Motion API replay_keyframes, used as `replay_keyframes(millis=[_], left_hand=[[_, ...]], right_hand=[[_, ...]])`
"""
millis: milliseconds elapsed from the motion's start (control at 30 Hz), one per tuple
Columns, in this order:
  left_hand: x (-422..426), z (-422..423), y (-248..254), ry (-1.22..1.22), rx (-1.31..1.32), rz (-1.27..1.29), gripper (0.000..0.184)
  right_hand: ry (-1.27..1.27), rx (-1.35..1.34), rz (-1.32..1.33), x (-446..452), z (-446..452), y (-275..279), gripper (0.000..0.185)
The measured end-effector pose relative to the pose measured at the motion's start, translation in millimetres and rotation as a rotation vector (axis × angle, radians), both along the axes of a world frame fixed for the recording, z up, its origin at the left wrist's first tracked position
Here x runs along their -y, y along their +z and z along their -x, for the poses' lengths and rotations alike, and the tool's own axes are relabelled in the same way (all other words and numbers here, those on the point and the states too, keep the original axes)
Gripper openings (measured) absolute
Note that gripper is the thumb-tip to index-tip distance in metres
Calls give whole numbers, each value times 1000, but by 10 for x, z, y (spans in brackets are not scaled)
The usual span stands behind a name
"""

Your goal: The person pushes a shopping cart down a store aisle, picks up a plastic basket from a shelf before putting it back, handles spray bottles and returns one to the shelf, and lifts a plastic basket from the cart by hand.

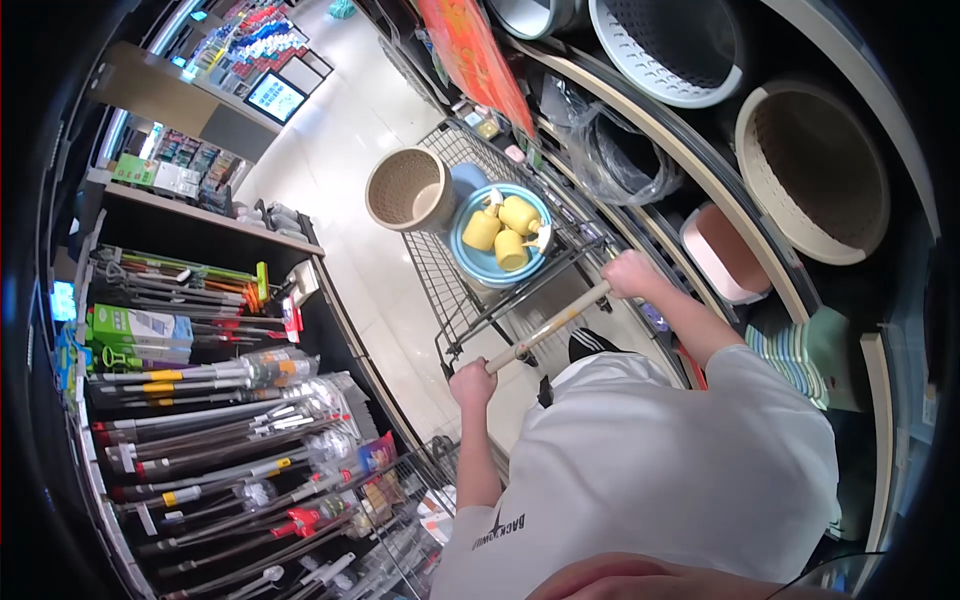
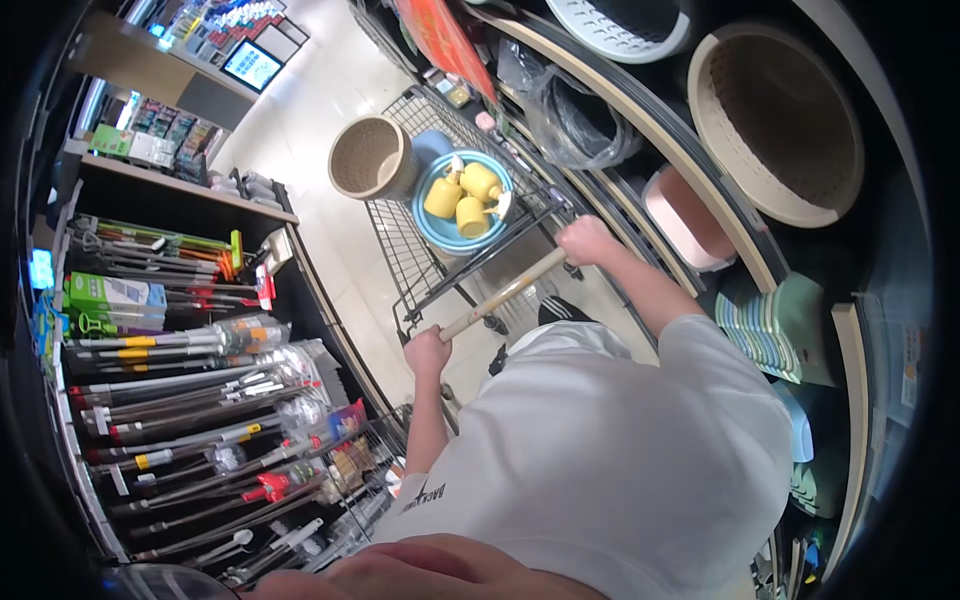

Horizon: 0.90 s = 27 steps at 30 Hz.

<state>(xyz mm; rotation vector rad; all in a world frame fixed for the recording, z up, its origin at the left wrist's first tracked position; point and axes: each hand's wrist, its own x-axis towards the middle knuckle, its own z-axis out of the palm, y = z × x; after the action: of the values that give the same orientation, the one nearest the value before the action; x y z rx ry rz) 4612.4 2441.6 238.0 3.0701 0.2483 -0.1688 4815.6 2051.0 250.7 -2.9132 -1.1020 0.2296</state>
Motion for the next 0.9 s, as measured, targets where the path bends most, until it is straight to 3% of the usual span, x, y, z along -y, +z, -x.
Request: replay_keyframes(millis=[533, 767, 833, 867, 900], left_hand=[[-1069, -1339, 246, -28, -19, 54, 16], [-1492, -2049, 669, -109, -255, 200, 43], [-1601, -2308, 742, -50, -479, 332, 51], [-1665, -2435, 663, -81, -476, 328, 51], [-1695, -2544, 523, -76, -431, 515, 50]], right_hand=[[19, -37, -39, -1004, -1267, 297, 17], [-34, -49, -79, -1414, -1757, 277, 23], [-42, 27, -123, -1486, -1835, 274, 20], [-22, 105, -166, -1532, -1878, 288, 17], [-77, 53, -143, -1599, -1889, 319, 21]])
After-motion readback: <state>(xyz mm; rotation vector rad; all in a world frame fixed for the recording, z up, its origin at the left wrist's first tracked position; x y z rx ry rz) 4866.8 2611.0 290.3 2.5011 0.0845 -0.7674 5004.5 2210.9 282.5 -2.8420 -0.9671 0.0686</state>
